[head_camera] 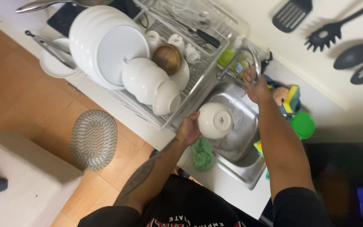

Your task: The person stirs pieces of meat in a pot on an induction cooktop using tongs. They then move to the sink, pick up a white bowl, and wash it under running water with a green cloth.

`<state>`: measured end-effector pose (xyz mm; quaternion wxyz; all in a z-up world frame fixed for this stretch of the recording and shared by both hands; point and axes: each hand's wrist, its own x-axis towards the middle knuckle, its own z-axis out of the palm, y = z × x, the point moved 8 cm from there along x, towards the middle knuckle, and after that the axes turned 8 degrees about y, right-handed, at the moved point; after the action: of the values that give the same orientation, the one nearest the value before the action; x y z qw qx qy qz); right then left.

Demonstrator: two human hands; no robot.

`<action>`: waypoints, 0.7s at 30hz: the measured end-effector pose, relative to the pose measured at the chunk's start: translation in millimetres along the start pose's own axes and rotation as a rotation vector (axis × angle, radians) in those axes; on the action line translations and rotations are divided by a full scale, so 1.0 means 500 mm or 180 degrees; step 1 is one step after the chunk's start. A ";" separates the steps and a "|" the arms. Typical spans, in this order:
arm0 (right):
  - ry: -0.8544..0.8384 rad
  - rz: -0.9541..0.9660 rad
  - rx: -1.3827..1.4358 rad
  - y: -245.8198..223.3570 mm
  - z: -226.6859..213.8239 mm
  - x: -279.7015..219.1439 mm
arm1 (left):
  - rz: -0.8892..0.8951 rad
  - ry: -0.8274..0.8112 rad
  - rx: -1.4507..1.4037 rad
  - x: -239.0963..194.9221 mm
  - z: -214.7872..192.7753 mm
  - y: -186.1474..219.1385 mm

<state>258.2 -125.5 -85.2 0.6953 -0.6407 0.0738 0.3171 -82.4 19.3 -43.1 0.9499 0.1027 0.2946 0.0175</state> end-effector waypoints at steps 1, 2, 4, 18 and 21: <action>-0.0058 -0.0004 -0.0029 -0.014 0.026 -0.009 | 0.0058 0.0001 -0.0029 -0.014 0.010 0.013; 0.0023 0.0116 -0.0134 -0.024 0.041 -0.018 | 0.0002 0.0139 0.0115 -0.026 0.017 0.018; 0.0083 0.0224 -0.0258 -0.042 0.064 -0.045 | -0.0031 0.0274 0.0240 -0.031 0.010 0.022; 0.0182 0.0425 -0.0581 0.151 0.078 -0.359 | 0.0212 0.0063 -0.0127 0.078 -0.035 -0.006; 0.0287 0.0302 -0.0691 0.173 0.137 -0.496 | 0.0396 0.0192 0.0077 0.164 -0.131 -0.069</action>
<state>-4.3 -149.3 -20.7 0.6021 -0.7216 0.1004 0.3267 -52.5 5.3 -148.5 0.9364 0.1316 0.3163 0.0761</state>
